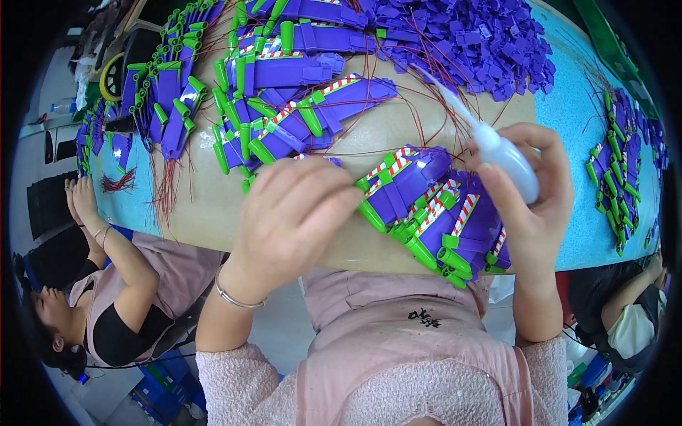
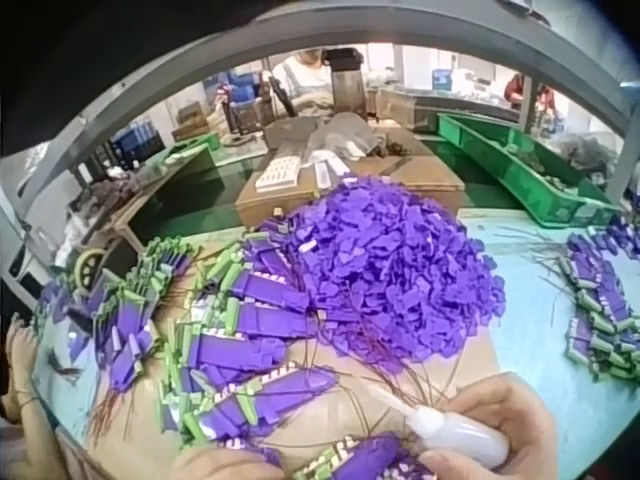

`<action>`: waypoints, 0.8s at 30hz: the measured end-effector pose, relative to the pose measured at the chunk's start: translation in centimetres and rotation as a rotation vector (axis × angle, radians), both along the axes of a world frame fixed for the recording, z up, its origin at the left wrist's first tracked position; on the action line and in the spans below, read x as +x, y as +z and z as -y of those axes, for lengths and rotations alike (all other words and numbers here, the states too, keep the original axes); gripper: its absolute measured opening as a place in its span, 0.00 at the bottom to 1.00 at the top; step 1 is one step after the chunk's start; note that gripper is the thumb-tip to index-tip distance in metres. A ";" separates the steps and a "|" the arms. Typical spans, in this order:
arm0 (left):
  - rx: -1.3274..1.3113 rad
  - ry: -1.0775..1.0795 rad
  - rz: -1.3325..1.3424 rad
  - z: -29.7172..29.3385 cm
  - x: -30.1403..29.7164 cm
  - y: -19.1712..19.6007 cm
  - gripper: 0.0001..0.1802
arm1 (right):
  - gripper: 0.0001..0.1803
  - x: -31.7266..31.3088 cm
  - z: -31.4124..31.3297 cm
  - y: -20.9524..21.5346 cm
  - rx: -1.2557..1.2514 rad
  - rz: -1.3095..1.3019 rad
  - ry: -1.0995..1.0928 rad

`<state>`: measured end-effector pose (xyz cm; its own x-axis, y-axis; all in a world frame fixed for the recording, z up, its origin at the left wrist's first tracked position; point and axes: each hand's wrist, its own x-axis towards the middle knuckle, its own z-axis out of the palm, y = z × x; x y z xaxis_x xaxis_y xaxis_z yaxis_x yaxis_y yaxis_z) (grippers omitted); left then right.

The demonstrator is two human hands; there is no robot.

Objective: The person assembles small purple and green plastic toy components by hand, applying liquid glue from a bottle to secure them.

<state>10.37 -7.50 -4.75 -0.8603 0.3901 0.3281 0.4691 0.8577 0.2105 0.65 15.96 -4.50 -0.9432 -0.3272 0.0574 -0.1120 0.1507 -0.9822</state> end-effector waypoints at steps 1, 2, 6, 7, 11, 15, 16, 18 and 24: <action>0.044 0.104 0.005 0.2 -0.2 -0.2 0.14 | 0.17 0.1 -0.4 0.1 -0.040 -0.017 -0.047; 0.085 0.214 0.010 0.4 -0.3 -0.3 0.15 | 0.16 0.2 -0.9 0.4 -0.026 -0.006 -0.059; -0.050 0.369 -0.076 -0.3 -3.6 -0.8 0.19 | 0.16 0.8 -2.9 0.3 -0.036 0.037 -0.087; -0.048 0.373 -0.077 -0.4 -4.3 -0.8 0.19 | 0.16 0.9 -3.2 0.2 -0.034 0.035 -0.083; -0.133 0.423 -0.100 -0.2 -5.9 -0.9 0.21 | 0.20 1.1 -3.5 -0.4 -0.120 0.048 -0.084; -0.135 0.427 -0.049 -0.2 -5.5 0.3 0.23 | 0.25 1.0 -3.1 -0.8 -0.083 0.023 -0.121; -0.133 0.425 -0.046 -0.2 -4.9 0.6 0.23 | 0.25 1.0 -3.0 -0.7 -0.082 0.025 -0.124; -0.134 0.512 -0.099 -0.5 -3.0 1.4 0.25 | 0.16 1.2 -2.8 -0.3 -0.185 0.082 -0.086; 0.071 0.447 0.145 -3.5 1.9 3.4 0.28 | 0.12 1.4 -2.4 -0.2 -0.131 -0.006 -0.049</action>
